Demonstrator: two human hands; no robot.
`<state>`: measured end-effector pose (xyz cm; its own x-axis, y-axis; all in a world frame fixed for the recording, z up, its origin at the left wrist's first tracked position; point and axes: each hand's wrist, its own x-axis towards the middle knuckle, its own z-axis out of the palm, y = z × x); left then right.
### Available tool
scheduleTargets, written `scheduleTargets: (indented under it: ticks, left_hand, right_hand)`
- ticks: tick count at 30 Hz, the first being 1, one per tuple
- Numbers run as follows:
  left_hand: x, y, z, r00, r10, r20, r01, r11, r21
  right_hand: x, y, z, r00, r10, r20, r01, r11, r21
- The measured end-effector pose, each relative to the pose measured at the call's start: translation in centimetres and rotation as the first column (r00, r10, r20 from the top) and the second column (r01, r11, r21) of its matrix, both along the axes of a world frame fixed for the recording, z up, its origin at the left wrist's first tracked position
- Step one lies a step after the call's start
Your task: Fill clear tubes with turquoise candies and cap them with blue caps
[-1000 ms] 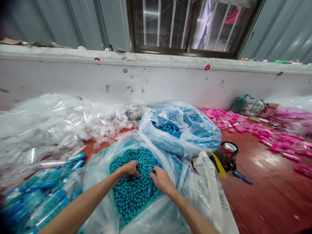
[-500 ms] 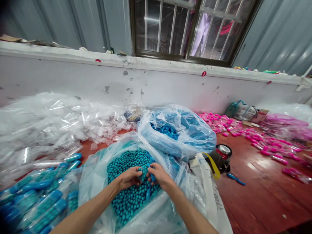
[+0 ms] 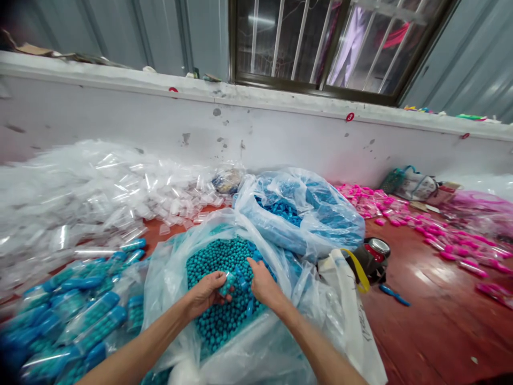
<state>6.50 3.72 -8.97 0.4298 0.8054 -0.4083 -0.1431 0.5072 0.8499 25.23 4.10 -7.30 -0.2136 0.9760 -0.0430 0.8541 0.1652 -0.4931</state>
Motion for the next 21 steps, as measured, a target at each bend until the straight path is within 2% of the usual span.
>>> scheduleTargets:
  ticks: [3,5,9,12,14,17,19,21]
  left_hand:
    - [-0.7,-0.7,0.4,0.999,-0.014,0.029,0.015,1.0,-0.026]
    - [-1.2,-0.9,0.5,0.999,-0.013,0.039,0.015,0.999,-0.033]
    - [-1.7,-1.5,0.7,0.998,-0.002,0.066,0.003,1.0,-0.009]
    - [-2.1,-2.1,1.1,0.99,-0.047,0.132,0.046,0.999,0.01]
    - [-2.4,-2.6,1.3,0.982,-0.076,0.171,0.071,0.997,0.032]
    - [-2.3,-2.9,1.0,0.99,-0.004,0.14,-0.005,0.998,0.057]
    - [-2.0,-2.8,0.5,0.994,0.089,0.066,-0.094,0.993,0.076]
    - [-1.6,-2.7,0.1,0.989,0.147,0.007,-0.147,0.982,0.118]
  right_hand:
    - [-0.3,-0.2,1.4,0.961,0.087,0.263,-0.104,0.993,0.051]
    - [-0.8,-0.1,1.8,0.914,0.184,0.361,-0.221,0.973,0.061]
    - [-2.7,0.7,0.5,0.821,0.394,0.413,-0.46,0.885,0.069]
    - [-3.9,1.8,-0.7,0.75,0.483,0.453,-0.546,0.838,0.011]
    - [-4.2,2.4,-0.9,0.751,0.464,0.47,-0.528,0.849,0.004]
    - [-3.9,2.6,-0.1,0.843,0.344,0.412,-0.394,0.918,0.038]
    - [-3.7,2.0,0.6,0.913,0.277,0.298,-0.311,0.948,0.071]
    - [-3.6,0.8,1.2,0.953,0.276,0.127,-0.288,0.953,0.098]
